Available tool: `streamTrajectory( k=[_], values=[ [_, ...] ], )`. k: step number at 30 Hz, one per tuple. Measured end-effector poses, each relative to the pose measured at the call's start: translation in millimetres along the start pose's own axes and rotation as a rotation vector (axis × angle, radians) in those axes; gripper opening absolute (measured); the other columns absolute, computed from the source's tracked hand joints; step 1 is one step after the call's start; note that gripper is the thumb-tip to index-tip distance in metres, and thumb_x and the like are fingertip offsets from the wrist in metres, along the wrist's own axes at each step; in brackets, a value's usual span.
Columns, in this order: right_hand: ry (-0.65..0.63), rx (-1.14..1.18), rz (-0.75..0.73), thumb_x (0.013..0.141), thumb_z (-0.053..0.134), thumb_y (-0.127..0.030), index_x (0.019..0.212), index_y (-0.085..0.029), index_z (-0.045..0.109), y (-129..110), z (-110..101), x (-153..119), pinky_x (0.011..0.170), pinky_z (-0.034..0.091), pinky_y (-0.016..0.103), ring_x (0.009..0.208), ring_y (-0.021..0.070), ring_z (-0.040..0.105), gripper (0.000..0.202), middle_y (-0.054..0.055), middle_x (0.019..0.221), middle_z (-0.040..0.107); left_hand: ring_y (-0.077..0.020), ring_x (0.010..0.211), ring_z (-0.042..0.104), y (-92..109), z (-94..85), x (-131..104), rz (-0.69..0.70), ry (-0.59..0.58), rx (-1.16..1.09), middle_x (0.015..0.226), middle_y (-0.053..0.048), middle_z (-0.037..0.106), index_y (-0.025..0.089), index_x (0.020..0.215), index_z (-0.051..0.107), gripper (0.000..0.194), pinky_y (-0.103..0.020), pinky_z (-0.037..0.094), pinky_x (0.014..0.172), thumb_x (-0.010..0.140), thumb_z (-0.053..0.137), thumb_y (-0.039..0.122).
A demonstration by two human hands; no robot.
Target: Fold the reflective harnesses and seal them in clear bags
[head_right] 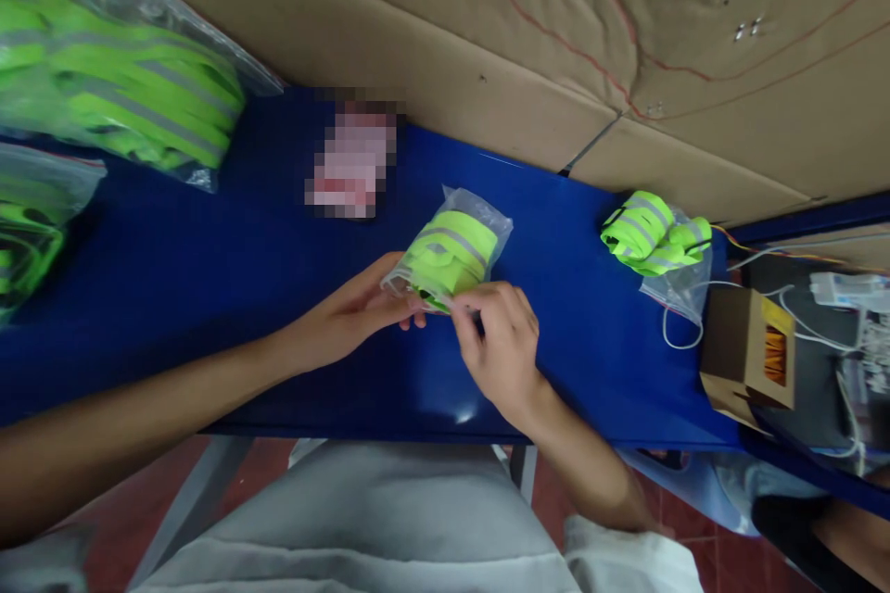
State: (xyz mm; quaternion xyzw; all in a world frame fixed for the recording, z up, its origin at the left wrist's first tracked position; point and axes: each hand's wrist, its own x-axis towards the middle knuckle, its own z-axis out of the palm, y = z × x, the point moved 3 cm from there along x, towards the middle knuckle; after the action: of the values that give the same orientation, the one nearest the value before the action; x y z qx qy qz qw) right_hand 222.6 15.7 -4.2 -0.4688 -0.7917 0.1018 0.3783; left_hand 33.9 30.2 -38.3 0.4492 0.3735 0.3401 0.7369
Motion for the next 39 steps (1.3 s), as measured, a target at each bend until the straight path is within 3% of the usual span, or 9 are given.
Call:
streamTrajectory(
  k=[9, 13, 17, 19, 21, 23, 27, 33, 39],
  values=[
    [-0.014, -0.172, -0.013, 0.096, 0.075, -0.029, 0.107, -0.023, 0.058, 6.7, 7.2, -1.6, 0.084, 0.055, 0.039, 0.098, 0.0239, 0.065, 0.022, 0.008, 0.103, 0.068, -0.0148, 0.074, 0.072, 5.2, -0.5, -10.8, 0.103, 0.094, 0.642, 0.084, -0.001, 0.075, 0.017, 0.125, 0.059, 0.029, -0.025, 0.052, 0.07, 0.108, 0.045, 0.035],
    [-0.001, -0.131, -0.013, 0.097, 0.074, -0.029, 0.111, -0.024, 0.059, 7.5, 4.3, 0.0, 0.086, 0.057, 0.039, 0.102, 0.0234, 0.067, 0.022, 0.008, 0.107, 0.068, -0.0155, 0.07, 0.072, 10.3, -2.7, -16.4, 0.463, 0.14, 0.963, 0.086, -0.004, 0.078, 0.016, 0.125, 0.067, 0.03, -0.026, 0.05, 0.066, 0.104, 0.049, 0.028],
    [0.036, 0.18, 0.102, 0.096, 0.073, -0.023, 0.106, -0.023, 0.063, 12.6, -7.1, 6.7, 0.095, 0.058, 0.039, 0.104, 0.0207, 0.072, 0.014, 0.004, 0.102, 0.072, -0.0199, 0.081, 0.073, 22.2, -7.1, -22.7, 0.954, 0.125, 1.028, 0.087, -0.003, 0.076, 0.023, 0.115, 0.07, 0.041, -0.034, 0.055, 0.08, 0.089, 0.08, 0.053],
    [-0.031, 0.409, 0.254, 0.097, 0.072, -0.026, 0.099, -0.022, 0.064, 18.9, -8.7, 8.2, 0.09, 0.06, 0.037, 0.095, 0.0188, 0.074, 0.009, 0.002, 0.097, 0.073, -0.026, 0.103, 0.071, 32.0, -16.0, -22.4, 1.009, 0.239, 0.971, 0.108, -0.008, 0.075, 0.026, 0.12, 0.069, 0.06, -0.042, 0.056, 0.094, 0.075, 0.089, 0.061],
    [-0.155, 0.611, 0.41, 0.097, 0.072, -0.034, 0.095, -0.022, 0.063, 23.6, -6.2, 7.5, 0.07, 0.06, 0.029, 0.076, 0.0151, 0.072, 0.015, 0.0, 0.088, 0.073, -0.0323, 0.13, 0.061, 40.6, -24.1, -19.0, 0.882, 0.289, 0.894, 0.138, -0.014, 0.065, 0.028, 0.138, 0.062, 0.083, -0.05, 0.049, 0.112, 0.069, 0.091, 0.065],
    [-0.249, 0.745, 0.556, 0.095, 0.074, -0.043, 0.094, -0.022, 0.063, 26.0, -3.4, 6.1, 0.056, 0.055, 0.024, 0.063, 0.0128, 0.067, 0.024, -0.002, 0.079, 0.07, -0.0348, 0.14, 0.056, 44.9, -22.9, -16.0, 0.707, 0.131, 0.875, 0.152, -0.016, 0.058, 0.026, 0.151, 0.052, 0.099, -0.052, 0.043, 0.12, 0.069, 0.089, 0.069],
    [-0.324, 0.884, 0.737, 0.087, 0.083, -0.047, 0.1, -0.023, 0.063, 29.3, -5.7, 8.5, 0.054, 0.056, 0.023, 0.059, 0.012, 0.067, 0.033, -0.005, 0.075, 0.066, -0.0279, 0.11, 0.072, 40.0, -8.9, -16.3, 0.319, -0.114, 0.768, 0.125, -0.008, 0.076, 0.024, 0.14, 0.065, 0.08, -0.039, 0.054, 0.1, 0.075, 0.087, 0.066],
    [-0.428, 1.022, 0.839, 0.089, 0.055, -0.085, 0.126, -0.022, 0.068, 54.5, -13.6, 7.3, 0.069, 0.065, 0.032, 0.095, 0.0232, 0.079, 0.075, 0.012, 0.114, 0.079, -0.0221, 0.09, 0.073, 6.3, -5.6, -9.0, -0.117, 0.069, 0.122, 0.101, -0.005, 0.078, 0.017, 0.115, 0.072, 0.058, -0.027, 0.056, 0.075, 0.099, 0.056, 0.07],
    [-0.339, 0.905, 0.75, 0.094, 0.076, -0.051, 0.114, -0.024, 0.077, 62.1, -0.3, -11.9, 0.066, 0.062, 0.026, 0.083, 0.0172, 0.078, 0.034, 0.005, 0.103, 0.082, -0.024, 0.088, 0.073, 9.8, -9.8, -7.9, -0.232, -0.106, 0.186, 0.095, -0.005, 0.077, 0.017, 0.106, 0.072, 0.054, -0.029, 0.057, 0.073, 0.092, 0.065, 0.069]
  ],
)
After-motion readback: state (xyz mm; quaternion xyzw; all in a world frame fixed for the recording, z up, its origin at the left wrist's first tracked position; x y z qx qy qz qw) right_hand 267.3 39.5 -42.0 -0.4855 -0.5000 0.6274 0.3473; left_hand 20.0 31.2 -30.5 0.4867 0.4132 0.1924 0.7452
